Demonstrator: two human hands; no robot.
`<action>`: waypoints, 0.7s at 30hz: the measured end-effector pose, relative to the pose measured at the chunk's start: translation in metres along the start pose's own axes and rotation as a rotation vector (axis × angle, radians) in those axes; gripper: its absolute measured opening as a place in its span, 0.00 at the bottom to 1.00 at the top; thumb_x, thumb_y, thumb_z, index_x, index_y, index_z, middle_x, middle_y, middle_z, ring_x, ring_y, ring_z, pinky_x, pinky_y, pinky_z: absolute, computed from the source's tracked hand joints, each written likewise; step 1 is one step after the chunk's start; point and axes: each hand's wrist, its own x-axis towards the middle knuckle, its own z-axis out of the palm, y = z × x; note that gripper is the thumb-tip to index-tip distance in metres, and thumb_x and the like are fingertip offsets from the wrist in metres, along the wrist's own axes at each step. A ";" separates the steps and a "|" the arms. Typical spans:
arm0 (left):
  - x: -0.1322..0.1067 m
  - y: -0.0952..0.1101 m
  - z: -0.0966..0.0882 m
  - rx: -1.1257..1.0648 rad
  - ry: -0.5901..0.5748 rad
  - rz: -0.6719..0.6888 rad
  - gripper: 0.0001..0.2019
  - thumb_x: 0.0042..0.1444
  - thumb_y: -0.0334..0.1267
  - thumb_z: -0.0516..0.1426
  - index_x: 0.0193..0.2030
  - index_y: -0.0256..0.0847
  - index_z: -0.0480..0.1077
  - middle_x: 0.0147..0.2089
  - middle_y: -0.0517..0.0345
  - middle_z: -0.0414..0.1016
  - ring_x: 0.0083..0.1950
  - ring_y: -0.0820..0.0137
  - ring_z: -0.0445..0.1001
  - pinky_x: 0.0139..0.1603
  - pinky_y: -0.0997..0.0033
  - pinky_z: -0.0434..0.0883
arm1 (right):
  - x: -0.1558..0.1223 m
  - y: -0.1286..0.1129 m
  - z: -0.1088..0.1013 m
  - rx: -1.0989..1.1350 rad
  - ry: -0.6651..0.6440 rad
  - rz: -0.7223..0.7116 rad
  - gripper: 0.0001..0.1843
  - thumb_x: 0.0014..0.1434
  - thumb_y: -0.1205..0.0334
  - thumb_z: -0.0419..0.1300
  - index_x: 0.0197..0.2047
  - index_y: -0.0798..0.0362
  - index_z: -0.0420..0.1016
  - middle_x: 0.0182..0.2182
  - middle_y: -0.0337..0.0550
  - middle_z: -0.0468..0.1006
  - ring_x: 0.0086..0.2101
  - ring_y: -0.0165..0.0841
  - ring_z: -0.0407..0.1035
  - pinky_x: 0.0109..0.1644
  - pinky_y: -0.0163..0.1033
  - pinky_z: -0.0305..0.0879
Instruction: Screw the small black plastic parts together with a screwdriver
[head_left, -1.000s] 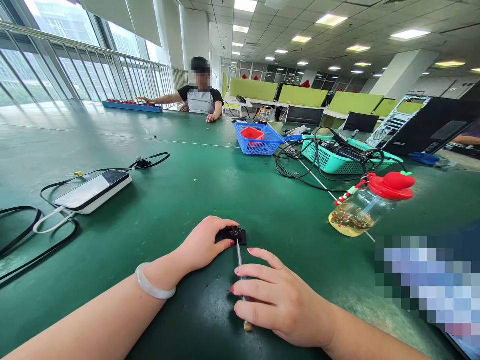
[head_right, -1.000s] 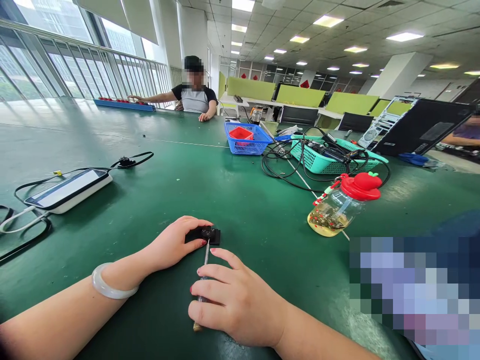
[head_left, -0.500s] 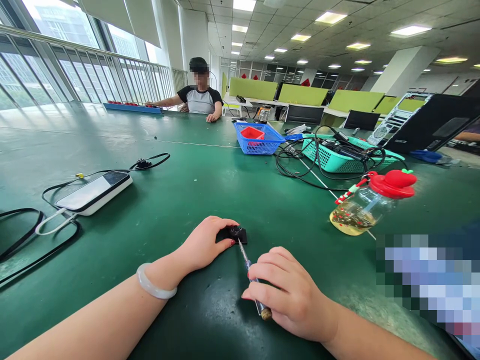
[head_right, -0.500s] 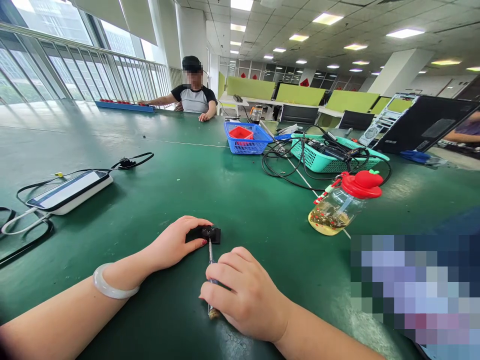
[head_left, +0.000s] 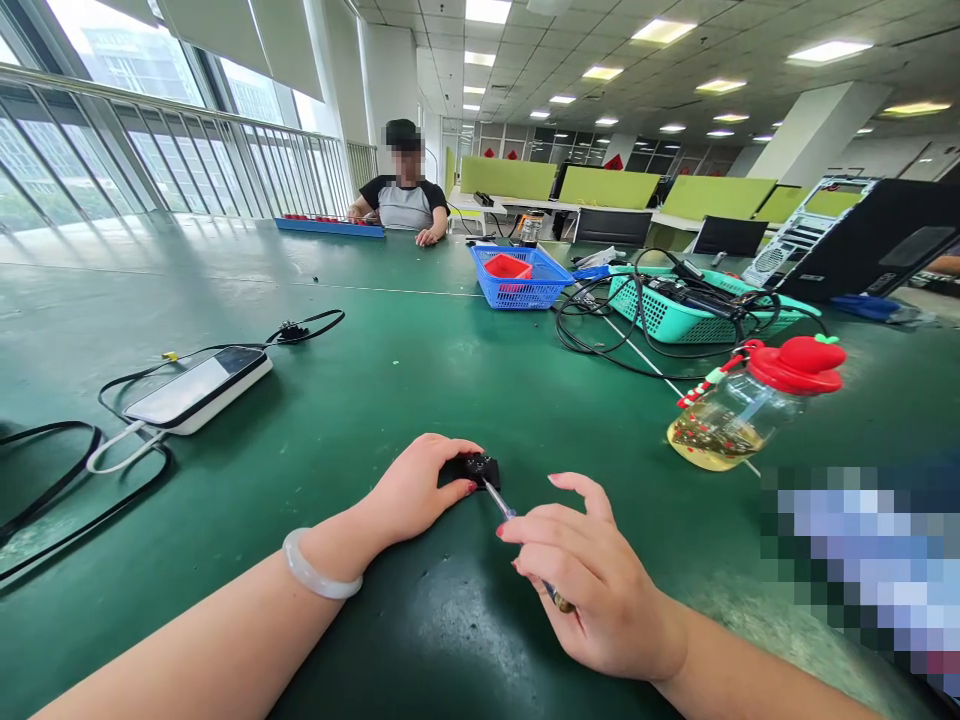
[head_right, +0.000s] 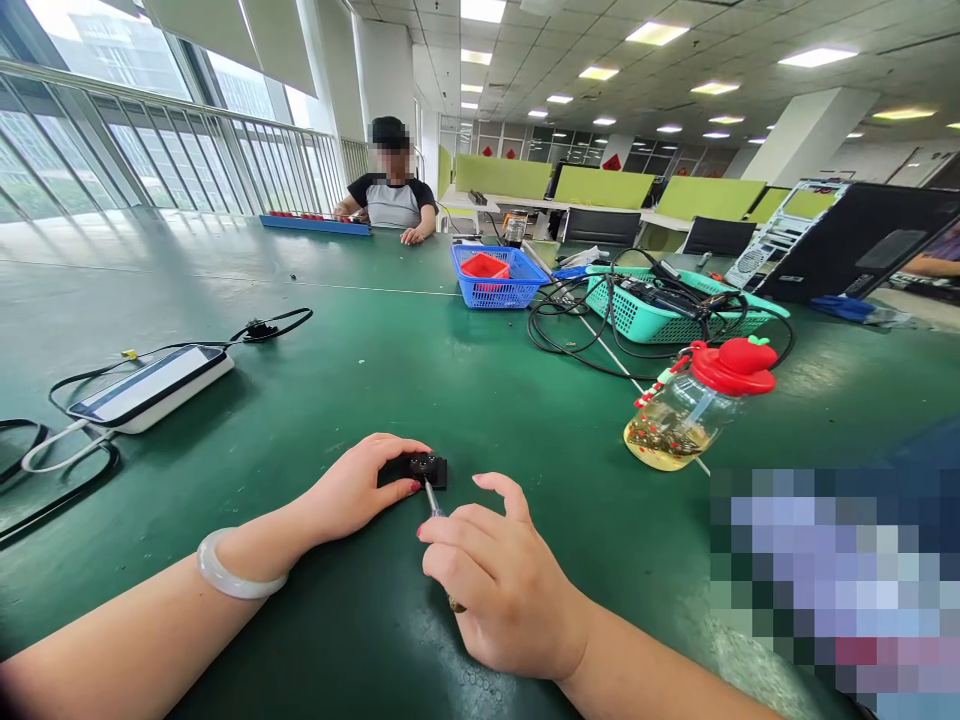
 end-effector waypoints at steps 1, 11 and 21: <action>0.000 0.000 0.000 0.000 0.000 0.001 0.16 0.55 0.38 0.60 0.52 0.49 0.72 0.52 0.59 0.78 0.54 0.62 0.72 0.59 0.59 0.68 | 0.000 -0.001 -0.001 0.004 -0.003 -0.006 0.14 0.51 0.80 0.50 0.36 0.53 0.66 0.35 0.41 0.80 0.32 0.30 0.73 0.58 0.54 0.54; 0.000 -0.001 0.000 -0.011 -0.017 -0.005 0.17 0.55 0.37 0.59 0.53 0.48 0.71 0.52 0.58 0.77 0.54 0.62 0.71 0.59 0.57 0.67 | 0.002 -0.002 -0.003 0.020 0.067 -0.007 0.14 0.50 0.80 0.50 0.36 0.53 0.65 0.34 0.41 0.80 0.31 0.30 0.73 0.59 0.58 0.54; 0.001 0.001 0.000 -0.005 -0.008 -0.004 0.16 0.55 0.37 0.59 0.52 0.48 0.72 0.52 0.58 0.78 0.54 0.62 0.72 0.59 0.57 0.68 | 0.002 -0.001 -0.003 0.010 -0.003 -0.026 0.12 0.51 0.78 0.52 0.36 0.52 0.66 0.35 0.41 0.79 0.34 0.31 0.72 0.61 0.56 0.53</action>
